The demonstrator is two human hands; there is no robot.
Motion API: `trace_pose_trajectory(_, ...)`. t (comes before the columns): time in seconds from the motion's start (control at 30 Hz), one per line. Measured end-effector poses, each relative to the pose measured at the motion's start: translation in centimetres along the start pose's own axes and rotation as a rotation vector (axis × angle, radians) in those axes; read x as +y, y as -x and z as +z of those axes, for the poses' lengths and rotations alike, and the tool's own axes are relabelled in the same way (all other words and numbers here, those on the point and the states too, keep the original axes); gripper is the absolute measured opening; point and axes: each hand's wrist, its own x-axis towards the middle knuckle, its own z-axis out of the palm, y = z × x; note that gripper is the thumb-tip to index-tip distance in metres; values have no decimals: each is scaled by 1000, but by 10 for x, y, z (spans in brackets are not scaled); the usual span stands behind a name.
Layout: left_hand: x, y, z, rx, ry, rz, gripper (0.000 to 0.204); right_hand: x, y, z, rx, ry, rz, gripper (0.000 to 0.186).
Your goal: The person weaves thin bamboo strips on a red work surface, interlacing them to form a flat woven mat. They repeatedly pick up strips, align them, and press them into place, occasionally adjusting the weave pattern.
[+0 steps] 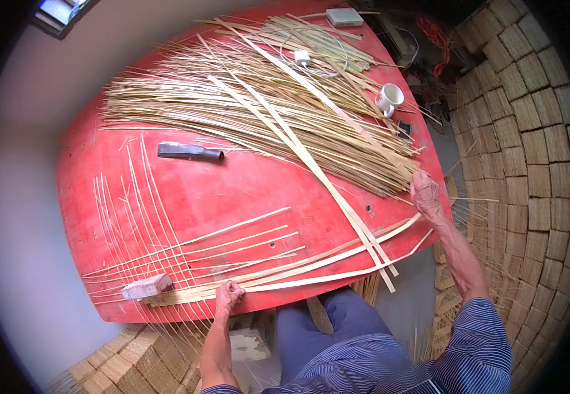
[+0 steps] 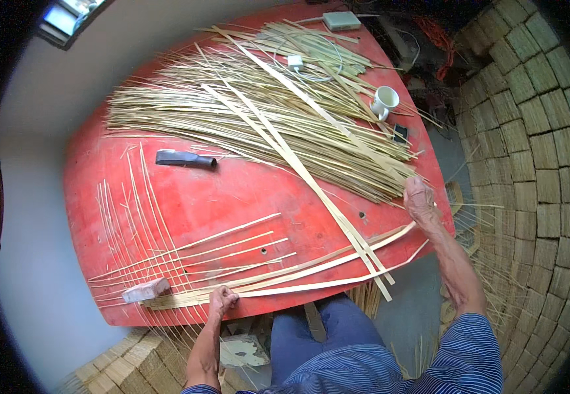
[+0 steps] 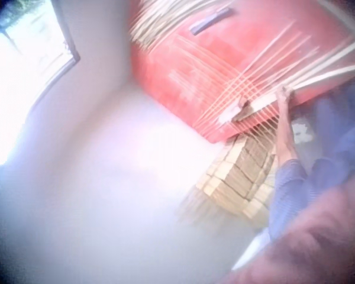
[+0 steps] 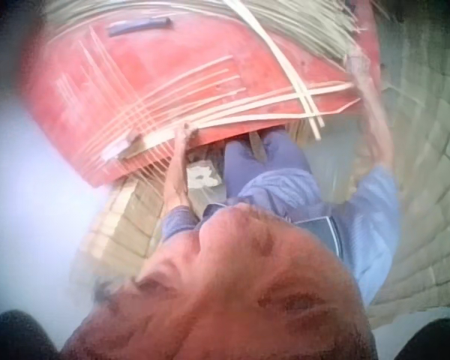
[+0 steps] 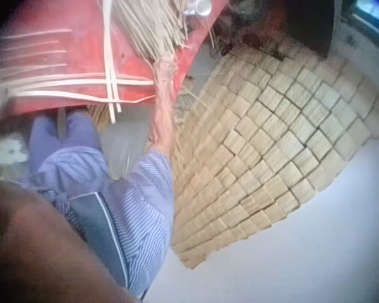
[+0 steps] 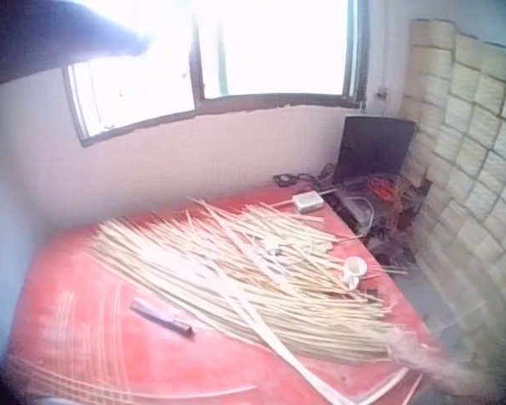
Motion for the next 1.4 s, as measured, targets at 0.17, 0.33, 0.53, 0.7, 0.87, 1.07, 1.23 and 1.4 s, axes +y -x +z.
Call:
trace_pose_trajectory(0.17,-15,-10,0,5,23,37,17,28,-19,17,-91,225,70,4)
trace_pose_trajectory(0.33,-22,-7,-3,-14,53,38,19,15,-52,1,100,15,40,5)
trace_pose_trajectory(0.53,-19,-16,4,-1,42,82,17,59,-78,51,21,137,73,12)
trace_pose_trajectory(0.7,-14,-10,0,-1,32,40,15,-19,-65,32,91,-29,40,15)
trace_pose_trajectory(0.87,-18,-9,0,4,12,19,16,-133,-16,46,-427,-344,-103,24)
trace_pose_trajectory(1.07,-10,-12,5,-7,32,26,18,-141,2,108,-299,-392,3,20)
trace_pose_trajectory(1.23,-17,-14,4,16,-13,40,14,-142,-31,56,-330,-753,-50,17)
trace_pose_trajectory(1.4,-27,-13,-1,11,61,49,13,-139,-98,-4,-315,-661,-211,16)
